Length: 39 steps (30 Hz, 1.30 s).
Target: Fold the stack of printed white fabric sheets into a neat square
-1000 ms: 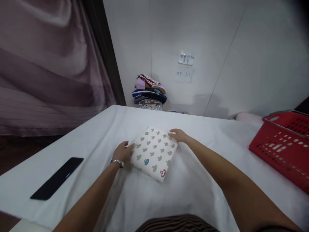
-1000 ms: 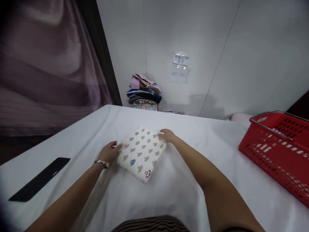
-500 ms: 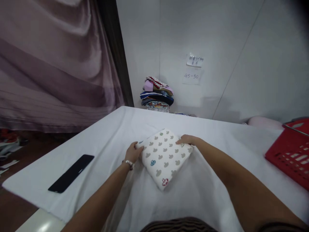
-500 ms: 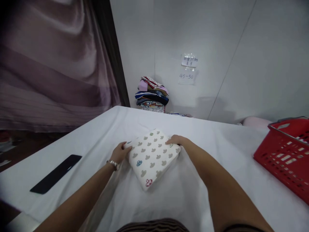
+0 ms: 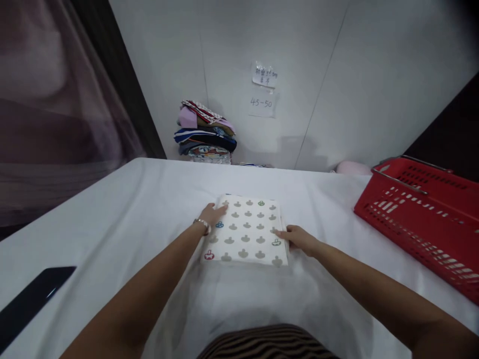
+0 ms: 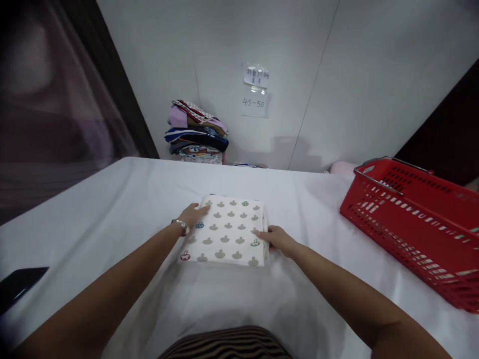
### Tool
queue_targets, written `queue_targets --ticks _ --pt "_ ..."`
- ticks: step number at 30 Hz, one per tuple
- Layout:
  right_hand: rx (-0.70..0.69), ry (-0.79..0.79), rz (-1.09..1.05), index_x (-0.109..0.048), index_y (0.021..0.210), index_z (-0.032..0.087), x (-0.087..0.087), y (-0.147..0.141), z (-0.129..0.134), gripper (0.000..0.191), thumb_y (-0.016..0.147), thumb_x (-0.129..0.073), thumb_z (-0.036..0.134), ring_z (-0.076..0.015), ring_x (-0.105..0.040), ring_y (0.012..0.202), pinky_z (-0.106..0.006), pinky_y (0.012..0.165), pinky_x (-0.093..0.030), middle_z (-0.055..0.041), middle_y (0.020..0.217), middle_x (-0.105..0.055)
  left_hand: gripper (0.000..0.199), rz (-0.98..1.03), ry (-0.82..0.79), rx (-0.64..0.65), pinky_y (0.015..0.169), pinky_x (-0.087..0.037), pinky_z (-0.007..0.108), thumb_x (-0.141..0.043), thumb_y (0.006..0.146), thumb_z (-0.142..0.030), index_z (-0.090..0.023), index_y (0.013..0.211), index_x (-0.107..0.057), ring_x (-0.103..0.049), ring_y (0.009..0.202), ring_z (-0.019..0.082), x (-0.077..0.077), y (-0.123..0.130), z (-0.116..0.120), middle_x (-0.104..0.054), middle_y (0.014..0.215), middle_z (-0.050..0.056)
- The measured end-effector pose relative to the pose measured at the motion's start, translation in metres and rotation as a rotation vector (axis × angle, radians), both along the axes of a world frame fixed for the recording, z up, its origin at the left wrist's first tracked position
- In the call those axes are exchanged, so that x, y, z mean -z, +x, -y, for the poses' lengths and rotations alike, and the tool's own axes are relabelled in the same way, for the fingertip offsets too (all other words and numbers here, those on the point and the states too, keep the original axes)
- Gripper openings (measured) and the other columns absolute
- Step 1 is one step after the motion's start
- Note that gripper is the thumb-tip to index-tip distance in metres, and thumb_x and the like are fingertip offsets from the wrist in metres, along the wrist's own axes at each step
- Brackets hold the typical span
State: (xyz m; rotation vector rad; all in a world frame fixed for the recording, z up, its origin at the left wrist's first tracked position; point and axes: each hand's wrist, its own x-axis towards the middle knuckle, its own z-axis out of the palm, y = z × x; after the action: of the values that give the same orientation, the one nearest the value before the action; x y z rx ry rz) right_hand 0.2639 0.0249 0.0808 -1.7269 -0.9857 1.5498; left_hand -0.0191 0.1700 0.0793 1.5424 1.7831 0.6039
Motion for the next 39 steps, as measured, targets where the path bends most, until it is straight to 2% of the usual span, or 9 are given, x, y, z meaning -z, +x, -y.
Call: queue_targets --ticks 5,9,15,17,20,24,27,34,39 --pt "0.065 -0.007 -0.192 -0.053 0.107 0.016 0.005 -0.009 -0.001 0.054 0.064 -0.073 0.043 -0.0222 -0.063 0.087 -0.031 0.065 -0.053 -0.0132 0.104 -0.064 0.058 -0.112 -0.046 0.125 0.073 -0.047 0.029 -0.065 0.064 -0.049 -0.013 0.108 -0.054 -0.061 0.091 0.024 -0.004 -0.012 0.017 -0.064 0.105 0.013" --pt "0.145 0.074 -0.264 -0.049 0.112 0.019 0.011 -0.024 0.003 0.055 0.066 -0.072 0.039 -0.0208 -0.064 0.084 -0.03 0.061 -0.054 -0.0112 0.107 -0.063 0.063 -0.145 0.037 0.152 0.071 -0.047 0.025 -0.066 0.066 -0.044 -0.016 0.119 -0.047 -0.062 0.088 0.019 -0.016 -0.005 -0.011 -0.063 0.109 0.009" --pt "0.041 0.059 -0.379 -0.051 0.111 0.017 0.02 -0.035 0.013 0.048 0.069 -0.07 0.032 -0.015 -0.064 0.064 -0.028 0.058 -0.054 -0.0073 0.084 -0.068 0.055 -0.434 0.112 0.214 0.085 -0.043 0.031 -0.06 0.071 -0.042 -0.015 0.118 -0.051 -0.054 0.105 0.026 -0.02 -0.001 -0.051 -0.058 0.116 0.012" --pt "0.112 0.076 -0.337 -0.054 0.103 0.016 0.02 -0.027 0.014 0.037 0.07 -0.068 0.027 -0.0133 -0.063 0.06 -0.026 0.056 -0.054 -0.006 0.079 -0.067 0.049 -0.476 0.237 0.239 0.09 -0.04 0.032 -0.054 0.075 -0.043 -0.014 0.114 -0.054 -0.05 0.111 0.026 -0.02 0.003 -0.04 -0.055 0.119 0.012" --pt "0.209 0.116 -0.29 -0.057 0.089 0.015 0.019 -0.015 0.008 0.018 0.073 -0.063 0.02 -0.0111 -0.061 0.055 -0.024 0.052 -0.053 -0.0041 0.076 -0.066 0.041 -0.462 0.426 0.32 0.09 -0.039 0.031 -0.046 0.08 -0.044 -0.016 0.108 -0.057 -0.051 0.107 0.023 -0.025 0.022 0.002 -0.057 0.113 0.009" --pt "0.257 0.16 -0.272 -0.057 0.079 0.015 0.021 -0.012 -0.012 0.004 0.076 -0.057 0.016 -0.0091 -0.058 0.05 -0.021 0.046 -0.049 -0.0018 0.07 -0.064 0.037 -0.406 0.36 0.642 0.076 -0.042 0.029 -0.047 0.078 -0.053 -0.022 0.093 -0.061 -0.055 0.09 0.019 -0.029 0.062 0.074 -0.061 0.096 0.004" --pt "0.31 0.239 -0.209 -0.055 0.076 0.016 0.025 -0.012 -0.029 0.001 0.076 -0.055 0.017 -0.0074 -0.055 0.048 -0.019 0.044 -0.047 -0.0008 0.068 -0.062 0.043 -0.48 0.387 0.699 0.076 -0.041 0.031 -0.054 0.072 -0.057 -0.021 0.095 -0.059 -0.054 0.091 0.021 -0.024 0.083 0.107 -0.059 0.095 0.006" --pt "0.333 0.333 0.121 -0.057 0.08 0.016 0.023 0.005 -0.072 0.019 0.078 -0.054 0.034 -0.0072 -0.052 0.048 -0.017 0.038 -0.036 -0.0032 0.073 -0.062 0.029 -0.62 0.312 0.632 0.078 -0.039 0.033 -0.055 0.076 -0.04 -0.019 0.095 -0.055 -0.052 0.094 0.023 -0.021 0.092 0.119 -0.056 0.099 0.008" --pt "0.266 0.348 0.246 -0.058 0.063 0.014 0.021 0.015 -0.101 0.032 0.069 -0.062 0.046 -0.007 -0.046 0.046 -0.018 0.04 -0.03 -0.0028 0.06 -0.059 0.031 -0.642 0.371 0.655 0.08 -0.037 0.035 -0.058 0.073 -0.036 -0.018 0.098 -0.056 -0.05 0.096 0.025 -0.021 0.089 0.13 -0.056 0.099 0.009"
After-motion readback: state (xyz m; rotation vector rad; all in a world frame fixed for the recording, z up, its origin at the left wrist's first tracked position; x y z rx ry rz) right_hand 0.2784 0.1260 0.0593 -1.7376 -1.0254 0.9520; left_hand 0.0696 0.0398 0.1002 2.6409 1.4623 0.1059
